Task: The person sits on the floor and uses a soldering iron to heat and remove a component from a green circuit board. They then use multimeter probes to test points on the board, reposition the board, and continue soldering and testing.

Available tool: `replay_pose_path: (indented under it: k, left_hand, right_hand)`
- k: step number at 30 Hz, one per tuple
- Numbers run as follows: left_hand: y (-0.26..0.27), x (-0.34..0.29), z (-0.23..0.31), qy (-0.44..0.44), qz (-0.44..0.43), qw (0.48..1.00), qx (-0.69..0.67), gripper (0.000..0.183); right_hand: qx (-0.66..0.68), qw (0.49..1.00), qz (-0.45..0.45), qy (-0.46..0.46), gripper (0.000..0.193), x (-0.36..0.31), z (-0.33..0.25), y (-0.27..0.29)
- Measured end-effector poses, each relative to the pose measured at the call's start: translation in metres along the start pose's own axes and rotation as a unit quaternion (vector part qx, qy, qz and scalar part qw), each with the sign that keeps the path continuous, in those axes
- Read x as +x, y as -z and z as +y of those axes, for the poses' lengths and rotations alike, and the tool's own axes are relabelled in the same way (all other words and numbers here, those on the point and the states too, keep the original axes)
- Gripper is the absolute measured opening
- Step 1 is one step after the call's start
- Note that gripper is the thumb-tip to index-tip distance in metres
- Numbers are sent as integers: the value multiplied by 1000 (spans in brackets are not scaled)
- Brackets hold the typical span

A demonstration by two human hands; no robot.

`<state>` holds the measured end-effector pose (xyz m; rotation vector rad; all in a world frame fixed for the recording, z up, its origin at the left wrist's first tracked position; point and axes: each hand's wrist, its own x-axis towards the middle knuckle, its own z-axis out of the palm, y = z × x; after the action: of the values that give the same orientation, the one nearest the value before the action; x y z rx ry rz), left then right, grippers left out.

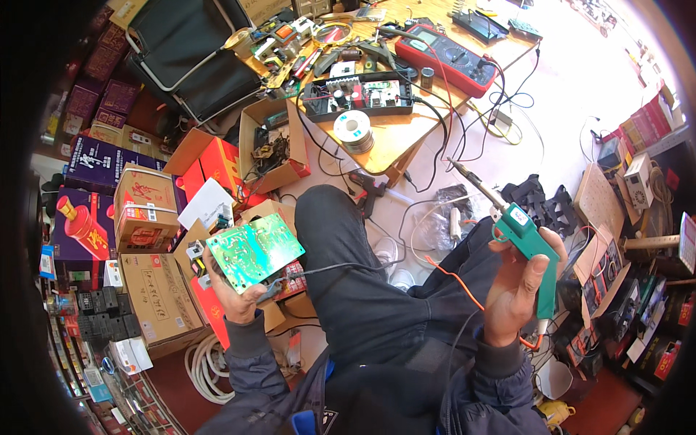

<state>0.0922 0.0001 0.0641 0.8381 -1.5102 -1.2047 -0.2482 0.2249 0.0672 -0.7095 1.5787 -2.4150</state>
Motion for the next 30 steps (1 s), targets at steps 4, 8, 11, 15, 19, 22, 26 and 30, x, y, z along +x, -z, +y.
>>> replay_pose_path:
  k: [4,8,11,15,19,22,26,30]
  left_hand:
    - [3,12,30,3,-9,998,67,135]
    - [-1,23,70,44,-94,975,197,116]
    - [-20,32,85,82,-161,953,245,107]
    - [-55,40,88,9,-223,909,352,99]
    - [-82,45,78,31,-287,862,417,102]
    - [-96,48,66,39,-344,797,495,104]
    - [-111,47,50,-6,-366,761,535,100]
    - [-123,42,38,-48,-340,759,553,100]
  right_hand:
    - [7,1000,17,0,46,-2,-1,5]
    - [5,1000,20,4,46,-3,-3,8]
    - [11,1000,15,7,47,-4,-4,9]
    - [-10,1000,4,5,50,-6,-8,11]
    - [4,1000,2,9,50,-7,-12,11]
    - [-1,1000,14,1,49,-7,-13,11]
    - [10,1000,-1,-10,49,-6,-13,12]
    - [-6,1000,1,-7,49,-5,-11,9]
